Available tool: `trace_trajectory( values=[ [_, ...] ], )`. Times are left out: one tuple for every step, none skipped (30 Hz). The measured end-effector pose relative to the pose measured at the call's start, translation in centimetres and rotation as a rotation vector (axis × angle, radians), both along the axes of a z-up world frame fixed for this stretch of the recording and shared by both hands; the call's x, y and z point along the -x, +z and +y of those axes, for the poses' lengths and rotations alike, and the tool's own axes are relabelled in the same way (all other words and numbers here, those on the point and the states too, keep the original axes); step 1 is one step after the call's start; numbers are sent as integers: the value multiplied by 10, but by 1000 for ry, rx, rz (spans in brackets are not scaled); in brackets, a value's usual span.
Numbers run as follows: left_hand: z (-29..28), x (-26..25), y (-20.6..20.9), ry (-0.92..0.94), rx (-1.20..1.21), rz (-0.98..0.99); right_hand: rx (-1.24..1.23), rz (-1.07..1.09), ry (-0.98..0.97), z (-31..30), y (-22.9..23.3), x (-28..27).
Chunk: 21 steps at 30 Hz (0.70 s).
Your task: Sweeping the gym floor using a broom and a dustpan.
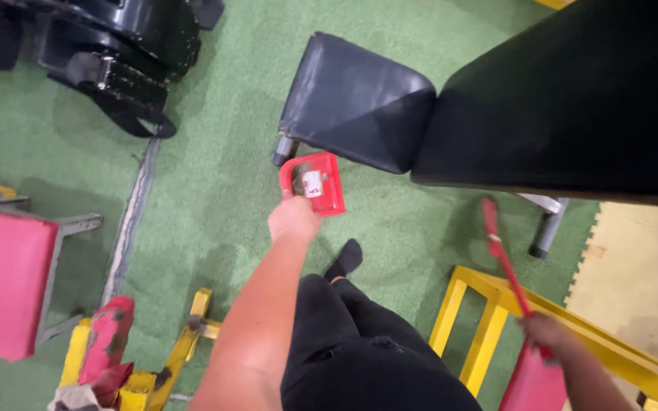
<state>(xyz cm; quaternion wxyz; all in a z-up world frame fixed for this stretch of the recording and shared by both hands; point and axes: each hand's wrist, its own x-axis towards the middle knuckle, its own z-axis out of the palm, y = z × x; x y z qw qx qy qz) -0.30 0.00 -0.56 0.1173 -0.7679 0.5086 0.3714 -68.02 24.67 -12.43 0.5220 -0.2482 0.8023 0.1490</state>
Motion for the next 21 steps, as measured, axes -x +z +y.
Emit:
trace_trajectory(
  values=[
    [2,0,3,7,-4,-8,-4,-8,7,-20,-22,10],
    [3,2,6,-4,8,-3,-61,-6,-216,-40,-44,21],
    [4,4,9,-14,21,2,-120,-8,-440,-61,-66,32],
    [8,4,9,-10,13,-2,-129,-10,-435,-85,-63,4],
    [13,4,10,0,24,10,-30,-72,-369,-109,-60,-24],
    [14,5,10,7,39,26,73,-132,-305,-135,-57,-50],
    [16,6,10,10,34,25,69,-132,-303,-146,-63,-89],
    [14,5,9,13,49,20,72,-113,-254,-164,-71,-129],
    [13,4,9,16,64,15,77,-94,-206,-182,-79,-171],
    [15,4,11,18,59,16,72,-92,-204,-173,-93,-202],
    [17,5,12,32,44,29,76,-112,68,-162,-107,-233],
    [21,6,14,43,28,45,77,-130,336,-149,-120,-263],
    [25,5,15,43,23,48,71,-127,335,-120,-121,-292],
    [21,3,14,37,46,43,140,-8,546,-101,-125,-321],
    [18,0,14,30,69,39,209,114,755,-82,-129,-351],
    [19,-3,11,23,75,45,211,123,748,-72,-96,-360],
    [20,-6,8,18,72,57,144,23,792,-62,-62,-370],
    [21,-8,4,15,70,70,76,-76,835,-52,-28,-378],
    [21,-11,3,9,76,79,79,-66,829,-39,-25,-360],
    [23,-16,3,9,64,79,368,-221,809,-27,-21,-342],
    [26,-22,3,9,53,78,655,-377,778,-14,-16,-326]
  ],
)
